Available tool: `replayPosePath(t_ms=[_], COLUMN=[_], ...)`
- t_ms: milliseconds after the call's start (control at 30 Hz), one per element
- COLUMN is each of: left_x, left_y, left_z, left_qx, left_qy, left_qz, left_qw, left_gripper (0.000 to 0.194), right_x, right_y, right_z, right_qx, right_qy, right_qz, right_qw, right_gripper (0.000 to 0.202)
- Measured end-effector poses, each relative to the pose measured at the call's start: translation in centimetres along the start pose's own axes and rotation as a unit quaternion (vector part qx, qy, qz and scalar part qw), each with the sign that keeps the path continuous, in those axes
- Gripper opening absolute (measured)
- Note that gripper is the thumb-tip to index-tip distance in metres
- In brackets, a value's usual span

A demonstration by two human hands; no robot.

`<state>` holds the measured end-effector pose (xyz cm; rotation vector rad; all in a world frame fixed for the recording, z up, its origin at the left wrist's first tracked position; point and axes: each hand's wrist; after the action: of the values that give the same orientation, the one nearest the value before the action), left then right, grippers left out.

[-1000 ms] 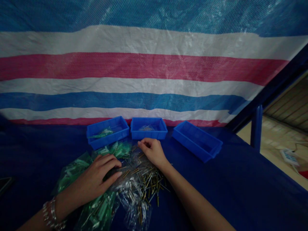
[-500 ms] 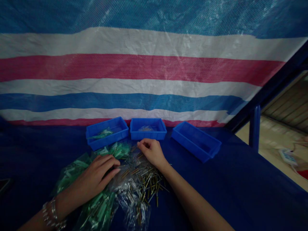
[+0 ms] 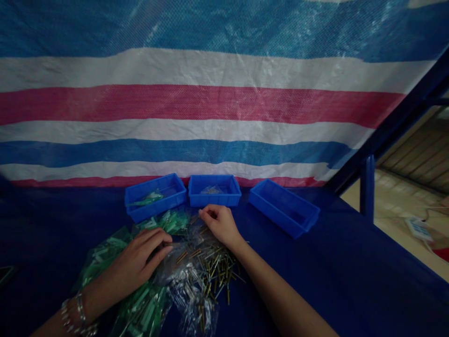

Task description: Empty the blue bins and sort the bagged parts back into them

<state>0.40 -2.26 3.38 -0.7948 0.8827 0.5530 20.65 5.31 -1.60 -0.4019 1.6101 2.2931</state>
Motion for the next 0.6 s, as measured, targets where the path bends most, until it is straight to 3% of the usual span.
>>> replayPosePath(t_ms=[600], left_x=[-0.08], left_y=[0.84], left_z=[0.34], left_qx=[-0.104], left_qy=[-0.081], left_qz=[-0.118], left_qw=[0.984], left_gripper=[0.01], right_x=[0.31], right_y=[0.23], right_z=[0.2], right_qx=[0.005], right_qy=[-0.003], right_qz=[0.017], right_qw=[1.0], right_gripper=[0.026])
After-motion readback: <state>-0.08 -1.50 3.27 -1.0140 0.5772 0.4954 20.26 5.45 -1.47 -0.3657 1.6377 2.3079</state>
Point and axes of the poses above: each hand's wrist, its own z-axis towards the middle knuckle, its own x-axis out of the palm, y = z × x, and after that the axes turned 8 degrees about -y, right-handed
